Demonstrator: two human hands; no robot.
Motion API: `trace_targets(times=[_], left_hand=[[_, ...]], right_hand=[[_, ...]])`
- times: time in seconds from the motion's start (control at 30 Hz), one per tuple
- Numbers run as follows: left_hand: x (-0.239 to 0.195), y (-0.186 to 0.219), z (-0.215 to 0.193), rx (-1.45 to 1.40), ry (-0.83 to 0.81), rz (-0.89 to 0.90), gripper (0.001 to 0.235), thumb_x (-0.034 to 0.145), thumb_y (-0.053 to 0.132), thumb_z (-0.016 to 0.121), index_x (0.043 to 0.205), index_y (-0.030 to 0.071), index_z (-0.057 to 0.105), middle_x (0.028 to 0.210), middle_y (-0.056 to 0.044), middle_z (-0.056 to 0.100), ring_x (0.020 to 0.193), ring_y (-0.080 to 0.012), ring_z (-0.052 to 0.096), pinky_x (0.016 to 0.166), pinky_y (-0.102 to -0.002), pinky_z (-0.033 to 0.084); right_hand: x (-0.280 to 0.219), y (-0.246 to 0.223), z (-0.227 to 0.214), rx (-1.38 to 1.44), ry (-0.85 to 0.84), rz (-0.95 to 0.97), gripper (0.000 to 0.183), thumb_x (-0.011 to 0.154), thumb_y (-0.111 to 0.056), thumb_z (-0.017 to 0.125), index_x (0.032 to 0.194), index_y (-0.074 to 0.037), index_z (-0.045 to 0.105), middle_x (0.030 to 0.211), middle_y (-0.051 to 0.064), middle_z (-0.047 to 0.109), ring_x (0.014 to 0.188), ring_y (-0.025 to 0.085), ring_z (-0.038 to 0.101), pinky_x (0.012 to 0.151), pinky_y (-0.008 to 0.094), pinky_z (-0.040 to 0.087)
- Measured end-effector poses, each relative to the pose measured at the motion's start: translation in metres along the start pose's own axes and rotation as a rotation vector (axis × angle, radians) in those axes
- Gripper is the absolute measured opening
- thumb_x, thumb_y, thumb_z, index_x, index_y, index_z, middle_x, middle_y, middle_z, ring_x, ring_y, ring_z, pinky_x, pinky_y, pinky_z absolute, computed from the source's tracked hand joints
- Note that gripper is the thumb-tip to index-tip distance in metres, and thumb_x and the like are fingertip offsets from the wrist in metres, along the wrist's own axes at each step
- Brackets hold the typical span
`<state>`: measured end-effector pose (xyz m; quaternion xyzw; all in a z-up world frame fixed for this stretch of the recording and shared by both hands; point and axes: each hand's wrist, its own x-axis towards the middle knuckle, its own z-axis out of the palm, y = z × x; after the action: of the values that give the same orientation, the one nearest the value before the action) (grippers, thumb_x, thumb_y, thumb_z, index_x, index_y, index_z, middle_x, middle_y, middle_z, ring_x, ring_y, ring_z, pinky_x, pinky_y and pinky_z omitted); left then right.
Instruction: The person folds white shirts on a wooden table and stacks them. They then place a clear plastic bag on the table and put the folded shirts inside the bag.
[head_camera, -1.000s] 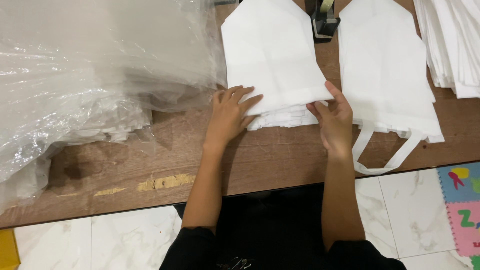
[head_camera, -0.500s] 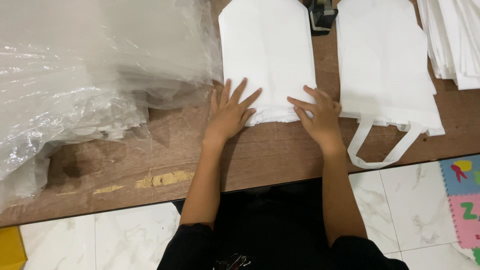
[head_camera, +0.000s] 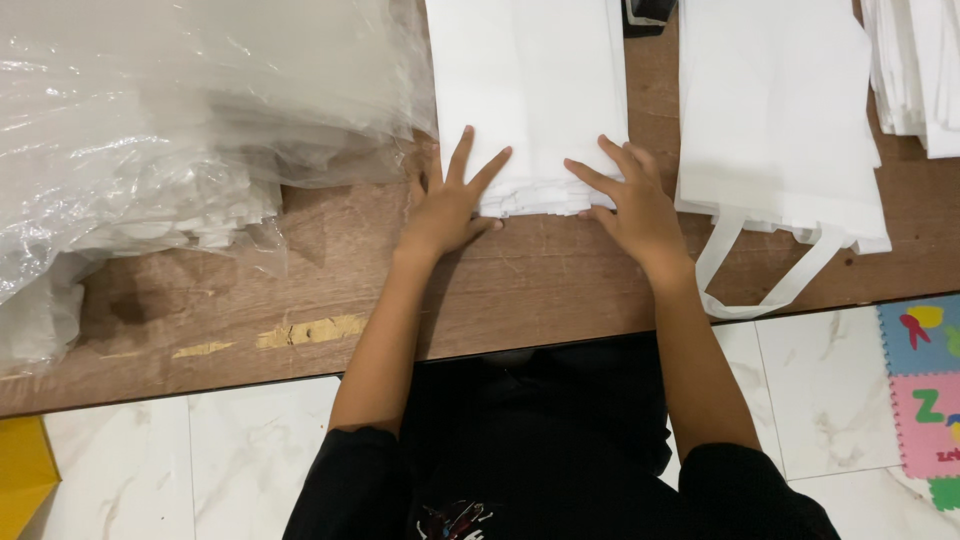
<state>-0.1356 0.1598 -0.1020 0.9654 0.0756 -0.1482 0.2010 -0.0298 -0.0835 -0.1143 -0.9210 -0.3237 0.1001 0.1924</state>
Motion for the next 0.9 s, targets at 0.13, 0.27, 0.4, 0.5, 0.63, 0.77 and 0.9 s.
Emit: trace_targets(times=[0.13, 0.27, 0.4, 0.5, 0.63, 0.77, 0.9], left_hand=[[0.001, -0.005, 0.003, 0.004, 0.209, 0.076, 0.089, 0.085, 0.043, 0.076, 0.157, 0.046, 0.023, 0.166, -0.012, 0.007, 0.145, -0.0532, 0.019, 0.109, -0.075, 0.024], [0.000, -0.010, 0.009, -0.010, 0.277, 0.111, 0.086, 0.085, 0.048, 0.074, 0.157, 0.044, 0.026, 0.166, -0.012, 0.011, 0.147, -0.0476, 0.021, 0.109, -0.073, 0.026], [0.000, -0.011, 0.010, -0.022, 0.282, 0.105, 0.088, 0.085, 0.047, 0.075, 0.157, 0.045, 0.025, 0.166, -0.012, 0.010, 0.147, -0.0452, 0.021, 0.109, -0.073, 0.026], [0.000, -0.011, 0.012, -0.020, 0.276, 0.104, 0.086, 0.085, 0.048, 0.074, 0.157, 0.046, 0.026, 0.166, -0.010, 0.010, 0.149, -0.0429, 0.019, 0.110, -0.072, 0.025], [0.000, -0.011, 0.015, 0.004, 0.309, 0.076, 0.088, 0.081, 0.050, 0.076, 0.155, 0.047, 0.028, 0.165, -0.012, 0.011, 0.149, -0.0446, 0.012, 0.111, -0.072, 0.021], [0.004, -0.012, 0.020, 0.064, 0.425, 0.080, 0.092, 0.074, 0.055, 0.080, 0.153, 0.046, 0.034, 0.165, -0.016, 0.009, 0.148, -0.0494, 0.005, 0.109, -0.070, 0.020], [0.005, -0.010, 0.027, 0.130, 0.495, 0.164, 0.092, 0.072, 0.056, 0.079, 0.153, 0.046, 0.036, 0.165, -0.015, 0.010, 0.147, -0.0484, 0.006, 0.109, -0.068, 0.020]], right_hand=[[0.004, 0.000, 0.010, -0.033, 0.105, -0.057, 0.059, 0.091, -0.019, 0.069, 0.144, -0.040, 0.052, 0.155, 0.010, 0.036, 0.144, 0.042, 0.027, 0.116, 0.053, 0.034], [0.002, 0.007, 0.021, -0.026, 0.167, -0.119, 0.054, 0.094, -0.019, 0.066, 0.143, -0.037, 0.054, 0.155, 0.008, 0.036, 0.145, 0.043, 0.025, 0.119, 0.053, 0.031], [0.004, 0.013, 0.026, -0.041, 0.187, -0.138, 0.053, 0.093, -0.020, 0.066, 0.143, -0.037, 0.054, 0.155, 0.008, 0.036, 0.145, 0.042, 0.025, 0.119, 0.053, 0.029], [0.000, 0.009, 0.022, -0.045, 0.181, -0.140, 0.055, 0.093, -0.020, 0.066, 0.144, -0.037, 0.052, 0.155, 0.009, 0.035, 0.144, 0.043, 0.025, 0.119, 0.055, 0.028], [-0.012, -0.011, 0.003, -0.089, 0.164, -0.063, 0.056, 0.093, -0.021, 0.065, 0.145, -0.038, 0.051, 0.160, 0.010, 0.026, 0.145, 0.048, 0.018, 0.116, 0.062, 0.025], [-0.036, -0.014, -0.024, -0.207, 0.237, 0.095, 0.055, 0.093, -0.033, 0.065, 0.145, -0.038, 0.049, 0.165, 0.009, 0.013, 0.145, 0.051, 0.010, 0.112, 0.069, 0.021], [-0.061, 0.015, -0.063, -0.195, 0.303, 0.300, 0.053, 0.095, -0.026, 0.062, 0.146, -0.028, 0.051, 0.165, 0.013, 0.013, 0.144, 0.052, 0.008, 0.108, 0.072, 0.018]])
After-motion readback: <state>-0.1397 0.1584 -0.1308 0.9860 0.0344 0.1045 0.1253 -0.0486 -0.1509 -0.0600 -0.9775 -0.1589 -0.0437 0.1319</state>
